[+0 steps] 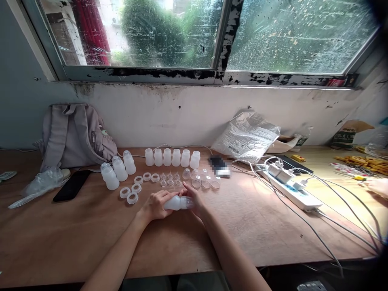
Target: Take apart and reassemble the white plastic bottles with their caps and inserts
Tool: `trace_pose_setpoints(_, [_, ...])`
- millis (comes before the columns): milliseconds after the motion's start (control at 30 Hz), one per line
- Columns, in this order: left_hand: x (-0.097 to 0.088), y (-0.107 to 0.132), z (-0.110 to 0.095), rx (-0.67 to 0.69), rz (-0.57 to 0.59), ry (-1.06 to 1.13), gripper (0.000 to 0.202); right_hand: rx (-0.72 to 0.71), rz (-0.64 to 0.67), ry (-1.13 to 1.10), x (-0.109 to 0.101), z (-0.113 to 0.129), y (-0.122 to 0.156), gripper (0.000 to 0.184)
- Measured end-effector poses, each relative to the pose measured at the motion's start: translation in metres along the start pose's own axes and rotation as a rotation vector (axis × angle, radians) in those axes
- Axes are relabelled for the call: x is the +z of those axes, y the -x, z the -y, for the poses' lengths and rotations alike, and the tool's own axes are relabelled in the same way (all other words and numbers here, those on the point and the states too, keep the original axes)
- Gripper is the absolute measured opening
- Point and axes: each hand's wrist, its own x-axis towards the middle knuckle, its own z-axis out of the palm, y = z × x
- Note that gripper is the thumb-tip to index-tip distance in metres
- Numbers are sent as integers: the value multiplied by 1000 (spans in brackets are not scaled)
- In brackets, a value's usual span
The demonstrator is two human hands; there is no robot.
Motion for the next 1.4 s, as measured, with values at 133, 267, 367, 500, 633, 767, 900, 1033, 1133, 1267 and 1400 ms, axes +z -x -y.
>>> trace_pose_setpoints(133, [0, -1, 1, -14, -11, -4, 52, -82, -12, -15, 1, -1, 0, 43])
trace_pose_setpoints(267, [1, -5, 4, -128, -153, 31, 41, -271, -26, -235, 0, 0, -5, 32])
trace_pose_setpoints(367, [7, -8, 7, -288, -307, 109, 44, -312, 3, -283, 0, 1, -5, 29])
trace_pose_setpoints(500, [19, -7, 11, -369, -240, 262, 43, -366, 80, -191, 5, 4, 1, 28])
trace_pose_setpoints(633, [29, -8, 16, -404, -223, 394, 53, -403, 91, -156, 8, 4, 3, 27])
trace_pose_setpoints(767, [33, -12, 22, -445, -265, 379, 54, -373, 96, -187, 3, -2, -4, 25])
trace_pose_setpoints(900, [33, -11, 21, -457, -302, 319, 63, -344, 12, -285, -9, -7, -15, 21])
trace_pose_setpoints(1033, [18, -10, 7, -407, -482, 304, 57, -322, -98, -338, -19, -5, -18, 19])
trace_pose_setpoints(1133, [-7, -16, -6, -376, -573, 271, 39, -314, -163, -362, -21, -4, -16, 17])
trace_pose_setpoints(1267, [-47, -36, -16, -313, -461, 149, 37, -295, -197, -357, -23, -6, -17, 17])
trace_pose_setpoints(1400, [-73, -56, -6, -363, -110, 111, 39, -295, -196, -309, -22, -9, -19, 18])
